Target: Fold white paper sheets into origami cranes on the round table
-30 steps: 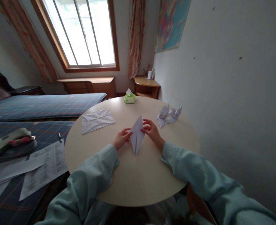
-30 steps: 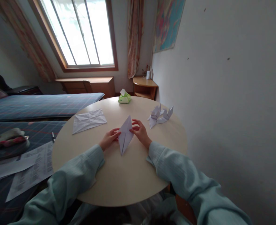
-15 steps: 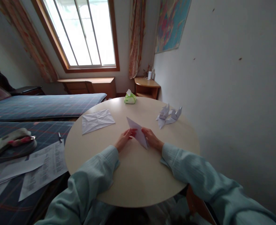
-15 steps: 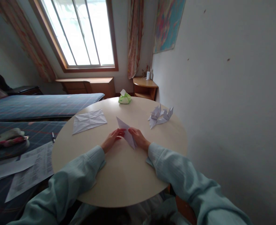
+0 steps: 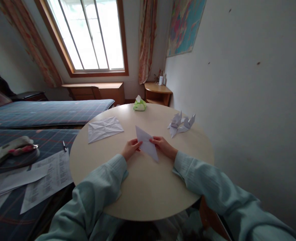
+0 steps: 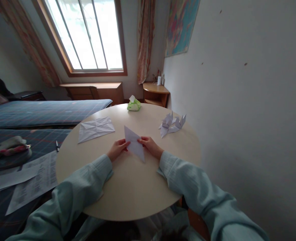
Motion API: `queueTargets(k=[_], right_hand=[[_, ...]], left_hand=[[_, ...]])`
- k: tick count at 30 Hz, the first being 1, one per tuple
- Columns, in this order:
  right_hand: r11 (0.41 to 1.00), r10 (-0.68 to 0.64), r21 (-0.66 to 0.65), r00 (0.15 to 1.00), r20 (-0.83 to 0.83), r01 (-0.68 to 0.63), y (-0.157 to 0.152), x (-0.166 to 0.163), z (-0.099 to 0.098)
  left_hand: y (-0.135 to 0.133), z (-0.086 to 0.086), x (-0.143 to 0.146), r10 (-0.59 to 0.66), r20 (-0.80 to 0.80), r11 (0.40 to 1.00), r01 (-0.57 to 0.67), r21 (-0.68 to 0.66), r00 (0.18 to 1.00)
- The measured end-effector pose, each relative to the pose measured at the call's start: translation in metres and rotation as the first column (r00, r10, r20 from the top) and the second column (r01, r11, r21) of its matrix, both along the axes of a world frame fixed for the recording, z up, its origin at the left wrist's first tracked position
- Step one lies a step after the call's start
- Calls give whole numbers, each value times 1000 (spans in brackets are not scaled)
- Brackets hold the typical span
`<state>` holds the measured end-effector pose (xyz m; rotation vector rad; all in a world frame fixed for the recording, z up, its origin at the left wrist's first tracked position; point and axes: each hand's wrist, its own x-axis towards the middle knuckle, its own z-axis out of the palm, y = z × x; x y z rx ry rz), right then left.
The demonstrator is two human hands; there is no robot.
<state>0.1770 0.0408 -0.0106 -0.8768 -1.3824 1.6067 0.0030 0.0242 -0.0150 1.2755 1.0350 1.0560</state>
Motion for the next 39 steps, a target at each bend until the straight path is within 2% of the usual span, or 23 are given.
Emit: queueTargets(k=[4, 7, 9, 12, 15, 18, 28, 34, 39], right_hand=[[988, -20, 155, 998, 51, 12, 0, 2, 0], [982, 13, 186, 991, 133, -38, 1, 5, 1], [988, -1, 154, 991, 131, -19, 3, 6, 1], [997, -60, 45, 998, 27, 58, 4, 7, 0], [995, -77, -63, 995, -63, 73, 4, 8, 0], [992, -67, -115, 993, -98, 56, 2, 8, 2], [991, -42, -130, 995, -91, 29, -2, 7, 8], [990, -39, -138, 996, -82, 28, -2, 8, 7], [989, -37, -144, 994, -98, 23, -3, 7, 8]], left_hand=[[2, -3, -1, 75, 36, 997, -76, 16, 997], [3, -2, -3, 51, 56, 998, -53, 40, 997], [1, 2, -5, 27, 33, 999, -28, 46, 999], [-2, 7, -5, -6, 6, 1000, 6, 20, 1000], [-4, 8, -5, -72, 50, 997, 72, -3, 996], [-4, 7, -5, -122, 109, 992, 124, -5, 986], [-9, 15, -7, -82, 44, 997, 82, 0, 996], [-6, 11, -9, -88, 21, 995, 89, -45, 996], [-5, 9, -9, -101, 60, 994, 103, -29, 993]])
